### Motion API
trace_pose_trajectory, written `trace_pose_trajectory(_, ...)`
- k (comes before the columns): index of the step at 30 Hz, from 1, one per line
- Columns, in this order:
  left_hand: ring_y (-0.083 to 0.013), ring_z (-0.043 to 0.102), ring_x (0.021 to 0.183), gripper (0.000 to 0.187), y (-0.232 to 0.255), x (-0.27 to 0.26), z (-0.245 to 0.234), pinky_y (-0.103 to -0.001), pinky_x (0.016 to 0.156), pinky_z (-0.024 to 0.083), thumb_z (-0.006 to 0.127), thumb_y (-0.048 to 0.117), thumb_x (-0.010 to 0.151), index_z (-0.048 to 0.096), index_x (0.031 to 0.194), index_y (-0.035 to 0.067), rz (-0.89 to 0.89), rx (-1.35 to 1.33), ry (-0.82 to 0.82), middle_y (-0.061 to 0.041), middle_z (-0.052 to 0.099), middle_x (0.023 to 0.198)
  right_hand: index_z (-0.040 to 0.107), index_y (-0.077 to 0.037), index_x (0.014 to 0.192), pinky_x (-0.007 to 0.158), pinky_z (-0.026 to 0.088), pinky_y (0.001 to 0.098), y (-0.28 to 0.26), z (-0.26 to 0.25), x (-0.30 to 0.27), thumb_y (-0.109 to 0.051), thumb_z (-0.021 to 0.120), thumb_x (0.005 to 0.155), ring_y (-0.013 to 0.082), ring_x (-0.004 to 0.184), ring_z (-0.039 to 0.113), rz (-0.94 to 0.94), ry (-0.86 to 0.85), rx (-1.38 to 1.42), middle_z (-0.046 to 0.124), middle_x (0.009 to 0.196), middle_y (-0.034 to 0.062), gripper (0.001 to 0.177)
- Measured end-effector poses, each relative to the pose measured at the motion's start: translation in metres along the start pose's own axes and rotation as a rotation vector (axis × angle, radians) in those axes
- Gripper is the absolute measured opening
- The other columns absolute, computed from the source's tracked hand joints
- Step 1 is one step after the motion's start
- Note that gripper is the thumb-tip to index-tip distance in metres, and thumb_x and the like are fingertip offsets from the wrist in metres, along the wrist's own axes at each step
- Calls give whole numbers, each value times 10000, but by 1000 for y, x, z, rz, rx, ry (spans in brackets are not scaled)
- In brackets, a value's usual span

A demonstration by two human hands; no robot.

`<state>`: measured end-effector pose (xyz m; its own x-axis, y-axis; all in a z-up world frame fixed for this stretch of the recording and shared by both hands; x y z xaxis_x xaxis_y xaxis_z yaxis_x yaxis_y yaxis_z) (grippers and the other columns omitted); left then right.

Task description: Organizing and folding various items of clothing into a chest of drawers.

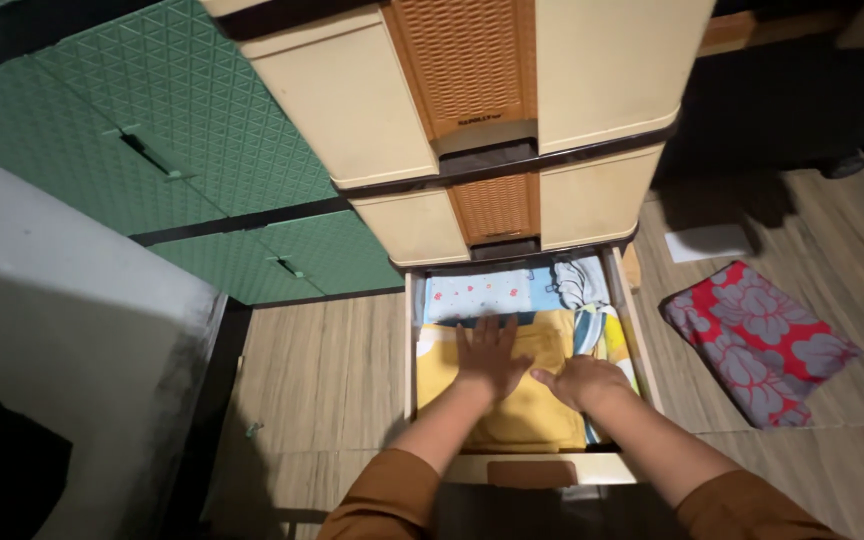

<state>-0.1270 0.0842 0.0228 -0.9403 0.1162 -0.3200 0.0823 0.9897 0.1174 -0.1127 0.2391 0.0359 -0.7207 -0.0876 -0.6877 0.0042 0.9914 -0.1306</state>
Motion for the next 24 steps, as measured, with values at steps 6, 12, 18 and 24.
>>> trace_pose_trajectory(6, -361, 268, 1496, 773, -9, 3, 16, -670, 1208, 21, 413, 593, 987, 297, 1587, 119, 72, -69, 168, -203, 353, 1581, 725, -169, 1259, 1051, 532, 448, -2, -26, -6, -747, 520, 887, 318, 1259, 648, 43, 85, 35, 673, 1345, 139, 717)
trace_pose_trajectory(12, -393, 431, 1346, 716, 0, -3, -1, -700, 1178, 78, 504, 548, 963, 467, 1493, 69, 121, -163, 326, -236, 531, 1376, 641, 12, 1189, 967, 553, 452, 13, -66, 69, -601, 647, 931, 382, 1158, 647, -86, 795, 52, 668, 1208, 252, 664)
trace_pose_trajectory(18, -404, 457, 1305, 669, -2, -7, -2, -711, 1182, 103, 585, 503, 940, 523, 1436, 58, 122, -200, 380, -235, 558, 1328, 515, 120, 1254, 944, 543, 446, 23, -91, 150, -649, 770, 766, 389, 1136, 640, 128, 805, -8, 647, 1219, 243, 945)
trace_pose_trajectory(24, -410, 521, 1287, 647, -8, -20, -14, -700, 1213, 174, 625, 473, 942, 581, 1412, 30, 187, -315, 536, -235, 606, 1307, 644, 68, 1203, 702, 604, 381, 29, -40, 217, -314, 743, 857, 264, 945, 725, 201, 788, -221, 739, 1087, 155, 525)
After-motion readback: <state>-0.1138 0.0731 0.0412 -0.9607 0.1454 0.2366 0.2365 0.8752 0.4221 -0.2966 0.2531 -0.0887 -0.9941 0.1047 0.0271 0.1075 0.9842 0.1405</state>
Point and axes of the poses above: each hand's wrist, its own x-axis towards the middle knuckle, its own z-axis out of the palm, y = z × x, the point moved 8 cm from there along x, towards the middle knuckle
